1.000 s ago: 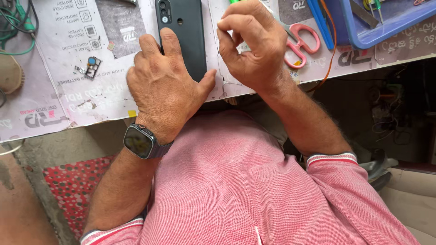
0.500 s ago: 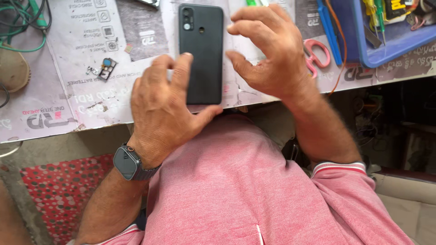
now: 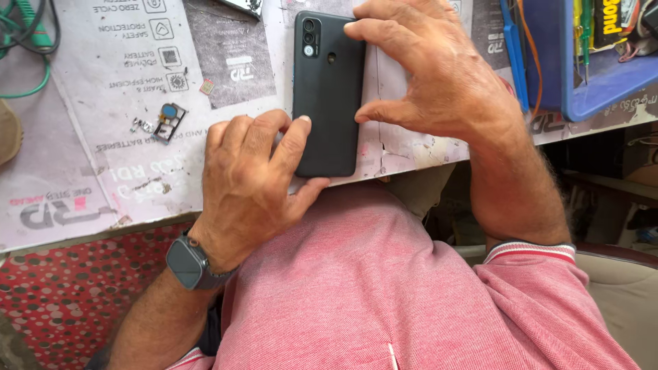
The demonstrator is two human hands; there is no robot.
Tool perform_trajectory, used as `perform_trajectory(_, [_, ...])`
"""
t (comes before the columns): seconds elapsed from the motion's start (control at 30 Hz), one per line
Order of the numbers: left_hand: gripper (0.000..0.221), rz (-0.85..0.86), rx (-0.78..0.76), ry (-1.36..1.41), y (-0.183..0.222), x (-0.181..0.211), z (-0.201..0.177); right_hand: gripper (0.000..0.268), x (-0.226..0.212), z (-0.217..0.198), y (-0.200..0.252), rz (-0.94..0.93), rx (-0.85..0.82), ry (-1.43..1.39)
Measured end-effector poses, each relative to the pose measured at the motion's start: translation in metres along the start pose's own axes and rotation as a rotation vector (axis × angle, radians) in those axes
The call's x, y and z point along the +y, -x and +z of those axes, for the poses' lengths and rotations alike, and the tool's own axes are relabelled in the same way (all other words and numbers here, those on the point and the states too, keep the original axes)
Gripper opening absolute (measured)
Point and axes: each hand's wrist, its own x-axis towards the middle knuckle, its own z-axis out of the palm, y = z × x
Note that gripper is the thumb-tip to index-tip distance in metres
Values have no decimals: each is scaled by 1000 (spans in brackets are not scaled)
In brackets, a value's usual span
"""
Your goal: The person uses a green plastic pry tool to separate the back cover of a disassembled smartphone. They then remove the camera module from the back cover and place it onto the main chassis. Finally, they reattach the camera module to the back cover and align the cover with the phone body.
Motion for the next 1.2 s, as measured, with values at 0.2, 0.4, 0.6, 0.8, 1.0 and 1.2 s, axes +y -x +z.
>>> perform_trajectory(0.2, [67,-8,-32,30,1,-5,1,80,6,-1,-2,-5,12,-72])
perform_trajectory(0.4, [65,-4,-6,67,4,-6,1,83,2,-4,-15,-9,27,-55])
perform_trajectory(0.6, [68,1,59,104,10,-8,3,73,4,-4,-12,32,88,-254])
perform_trajectory(0.8, [66,4,157,166,13,-6,5,40,0,4,6,346,308,-620])
perform_trajectory(1.0, [83,-51,353,318,12,7,-3,37,-11,8,7,301,479,-684])
perform_trajectory(1.2, [71,-205,447,298,25,-4,-13,41,-41,14,-35,87,553,-788])
